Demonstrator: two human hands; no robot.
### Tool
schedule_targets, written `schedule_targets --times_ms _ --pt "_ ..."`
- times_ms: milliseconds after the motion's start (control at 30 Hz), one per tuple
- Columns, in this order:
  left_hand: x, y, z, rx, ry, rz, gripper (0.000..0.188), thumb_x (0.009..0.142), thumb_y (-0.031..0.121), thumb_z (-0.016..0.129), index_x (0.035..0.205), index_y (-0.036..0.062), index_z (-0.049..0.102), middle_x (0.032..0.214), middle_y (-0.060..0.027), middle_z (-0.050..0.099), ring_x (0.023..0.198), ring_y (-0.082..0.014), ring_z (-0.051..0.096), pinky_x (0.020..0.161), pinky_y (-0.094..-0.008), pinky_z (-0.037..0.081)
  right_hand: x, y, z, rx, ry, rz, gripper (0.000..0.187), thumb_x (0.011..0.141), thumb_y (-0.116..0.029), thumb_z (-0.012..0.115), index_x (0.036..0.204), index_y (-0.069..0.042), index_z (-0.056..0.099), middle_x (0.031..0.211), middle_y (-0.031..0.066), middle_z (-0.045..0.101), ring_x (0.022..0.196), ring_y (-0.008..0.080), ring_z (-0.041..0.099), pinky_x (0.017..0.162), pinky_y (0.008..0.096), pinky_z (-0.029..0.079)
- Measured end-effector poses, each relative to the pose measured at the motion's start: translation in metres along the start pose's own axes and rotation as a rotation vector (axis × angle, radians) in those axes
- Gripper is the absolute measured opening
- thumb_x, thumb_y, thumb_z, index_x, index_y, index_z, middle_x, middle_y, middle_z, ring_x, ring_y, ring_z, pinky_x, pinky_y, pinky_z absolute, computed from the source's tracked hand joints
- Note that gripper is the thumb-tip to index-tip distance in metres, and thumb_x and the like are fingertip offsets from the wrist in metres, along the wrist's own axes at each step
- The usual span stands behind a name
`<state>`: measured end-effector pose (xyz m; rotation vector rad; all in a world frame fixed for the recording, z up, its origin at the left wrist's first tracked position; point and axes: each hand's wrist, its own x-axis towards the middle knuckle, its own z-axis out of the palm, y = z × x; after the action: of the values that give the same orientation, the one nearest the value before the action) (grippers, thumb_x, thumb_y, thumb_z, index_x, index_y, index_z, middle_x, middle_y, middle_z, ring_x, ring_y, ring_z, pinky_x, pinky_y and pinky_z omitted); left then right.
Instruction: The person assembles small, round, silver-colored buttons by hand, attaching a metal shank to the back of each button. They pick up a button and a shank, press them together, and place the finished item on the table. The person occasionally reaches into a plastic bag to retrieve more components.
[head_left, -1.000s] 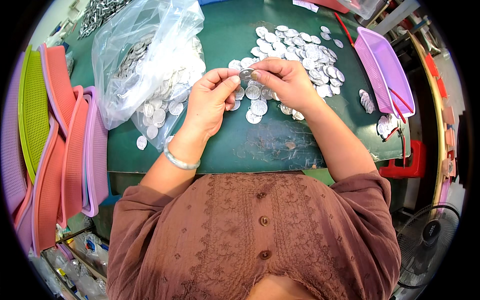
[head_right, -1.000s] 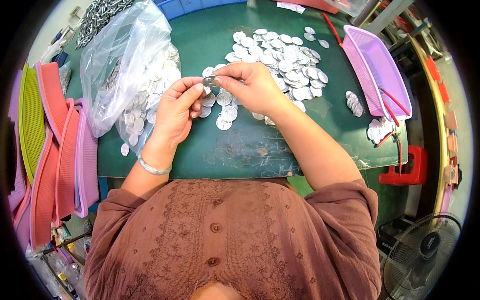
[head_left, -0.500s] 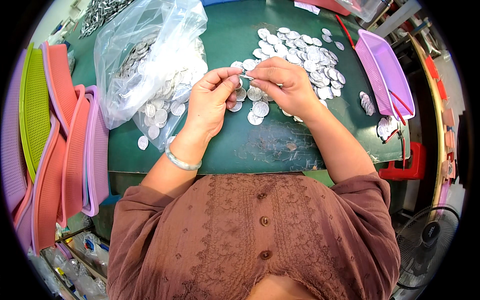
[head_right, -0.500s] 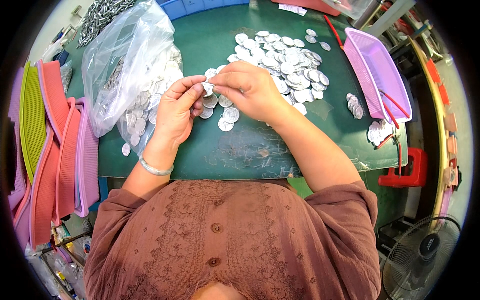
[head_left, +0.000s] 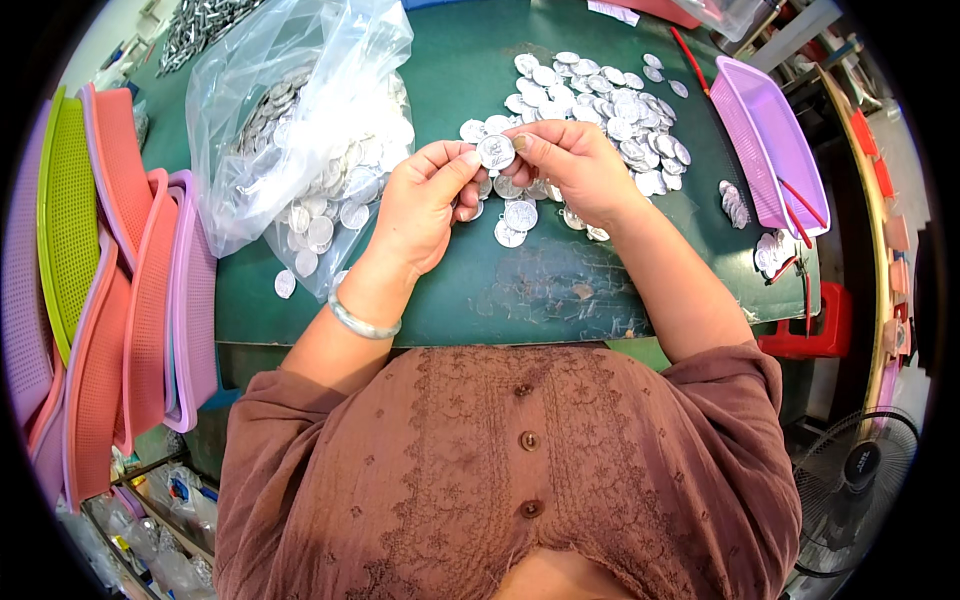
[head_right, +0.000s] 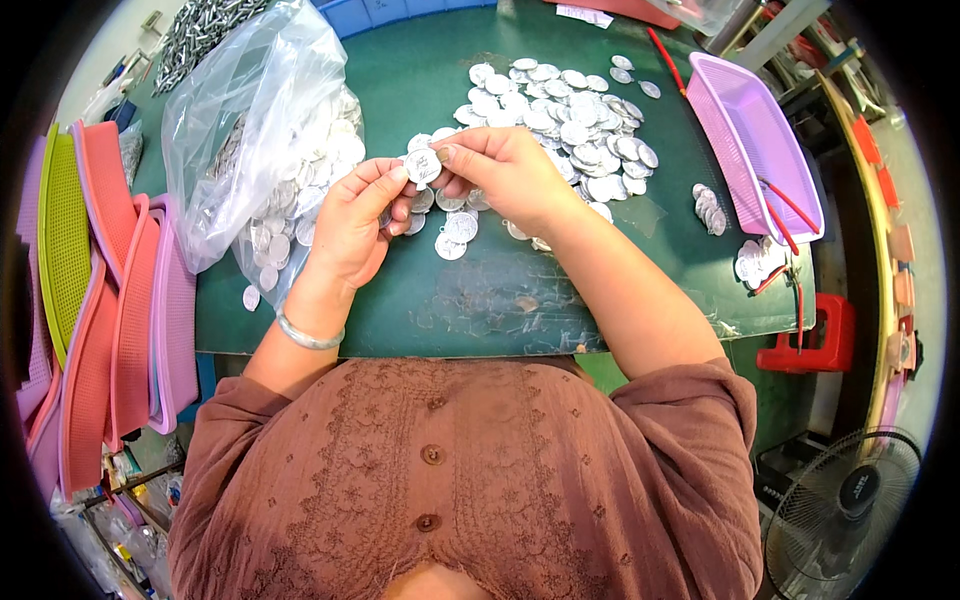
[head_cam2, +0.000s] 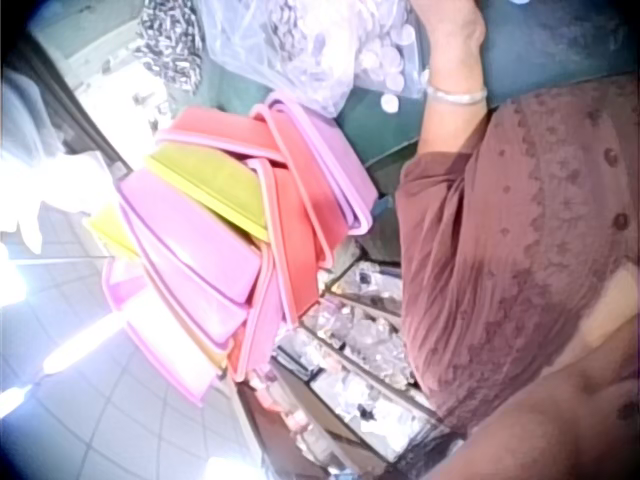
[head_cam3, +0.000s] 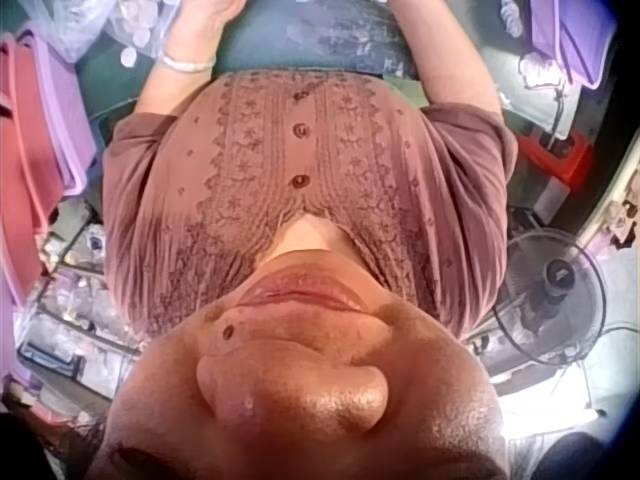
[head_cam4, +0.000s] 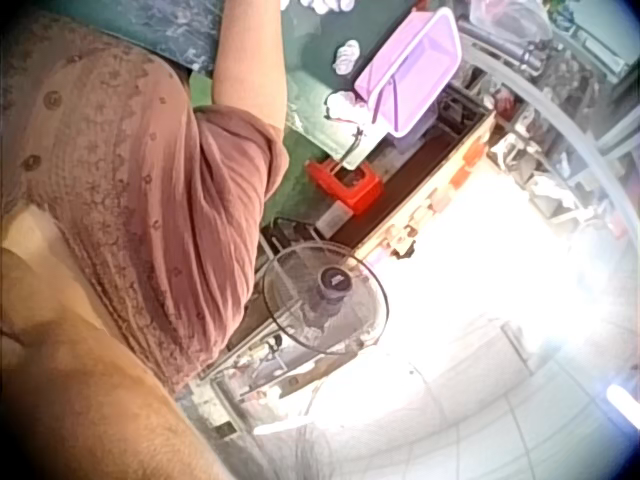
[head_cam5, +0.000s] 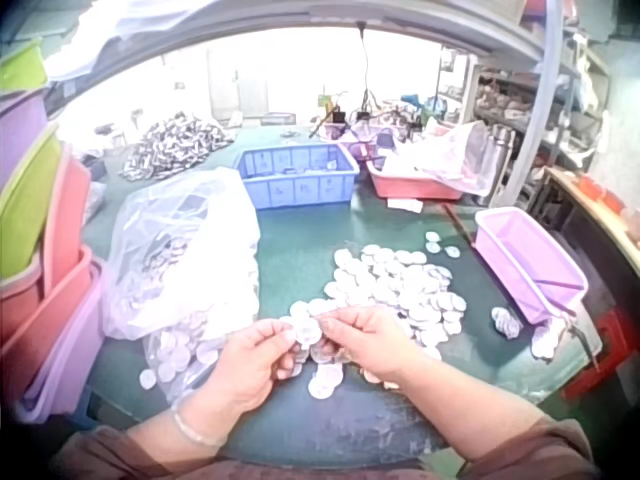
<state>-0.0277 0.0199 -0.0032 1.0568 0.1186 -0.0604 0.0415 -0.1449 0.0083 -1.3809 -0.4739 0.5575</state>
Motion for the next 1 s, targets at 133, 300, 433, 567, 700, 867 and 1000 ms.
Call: schedule_targets --times_ms 133,300,433,567,700,867,1000 --pt "0.0 0.001 0.0 -0.019 0.0 -0.018 0.01 0.084 0.011 0.052 0.088 0.0025 0.056 0.074 -0.0023 0.054 0.057 -0.0062 0.044 0.048 -0.0186 0.035 0.002 0.003 -0.004 0.113 -0.036 0.045 0.023 0.086 -0.013 0.049 0.099 0.004 0.057 0.083 0.009 0.06 0.071 0.0141 0.053 0.068 0.0261 0.044" --pt "0.001 0.002 0.0 -0.062 0.006 -0.038 0.009 0.083 0.01 0.053 0.086 0.0019 0.056 0.072 -0.0025 0.054 0.055 -0.0066 0.045 0.047 -0.0193 0.036 0.002 0.002 -0.005 0.139 -0.039 0.058 0.023 0.086 -0.012 0.049 0.099 0.005 0.057 0.082 0.0096 0.06 0.07 0.0147 0.053 0.067 0.0264 0.044" --pt "0.002 0.001 -0.001 -0.091 0.004 -0.048 0.008 0.083 0.01 0.053 0.085 0.0018 0.055 0.072 -0.0029 0.055 0.058 -0.0074 0.049 0.05 -0.0192 0.04 0.0 -0.003 -0.004 0.051 -0.045 0.031 0.022 0.086 -0.012 0.048 0.097 0.005 0.058 0.078 0.0072 0.06 0.068 0.0117 0.053 0.066 0.0244 0.045" --pt "0.0 0.007 0.002 -0.155 0.074 -0.084 0.01 0.082 0.008 0.048 0.085 -0.0001 0.054 0.081 -0.0105 0.057 0.074 -0.0182 0.058 0.065 -0.0268 0.049 0.0 -0.006 -0.003 -0.192 -0.008 -0.054 0.019 0.082 -0.011 0.052 0.094 0.002 0.06 0.074 0.0062 0.061 0.065 0.0146 0.055 0.064 0.0256 0.045" --pt "0.003 0.006 -0.006 -0.331 0.007 -0.055 0.011 0.079 0.005 0.043 0.082 -0.0023 0.051 0.094 -0.0211 0.056 0.089 -0.033 0.057 0.08 -0.0397 0.049 0.002 -0.001 -0.013 -1.008 -0.042 -0.481 0.023 0.073 -0.011 0.058 0.094 -0.003 0.06 0.083 0.0076 0.058 0.078 0.023 0.053 0.073 0.0318 0.042" --pt "0.003 0.008 -0.012 -0.45 0.032 -0.084 0.01 0.078 0.007 0.048 0.085 -0.0003 0.049 0.089 -0.0191 0.056 0.08 -0.029 0.057 0.071 -0.0354 0.05 -0.003 0.001 -0.011 -1.341 -0.134 -0.47 0.026 0.068 -0.014 0.06 0.094 -0.009 0.062 0.101 0.0074 0.051 0.099 0.0261 0.043 0.083 0.0372 0.036" --pt "0.007 0.005 -0.017 -0.389 0.017 -0.127 0.011 0.077 0.006 0.049 0.088 0.0022 0.049 0.076 -0.0108 0.053 0.062 -0.0179 0.05 0.052 -0.0249 0.042 -0.004 0.001 -0.009 -1.334 -0.135 -0.49 0.026 0.066 -0.013 0.062 0.092 -0.01 0.062 0.102 0.007 0.05 0.099 0.0269 0.042 0.083 0.0383 0.036"
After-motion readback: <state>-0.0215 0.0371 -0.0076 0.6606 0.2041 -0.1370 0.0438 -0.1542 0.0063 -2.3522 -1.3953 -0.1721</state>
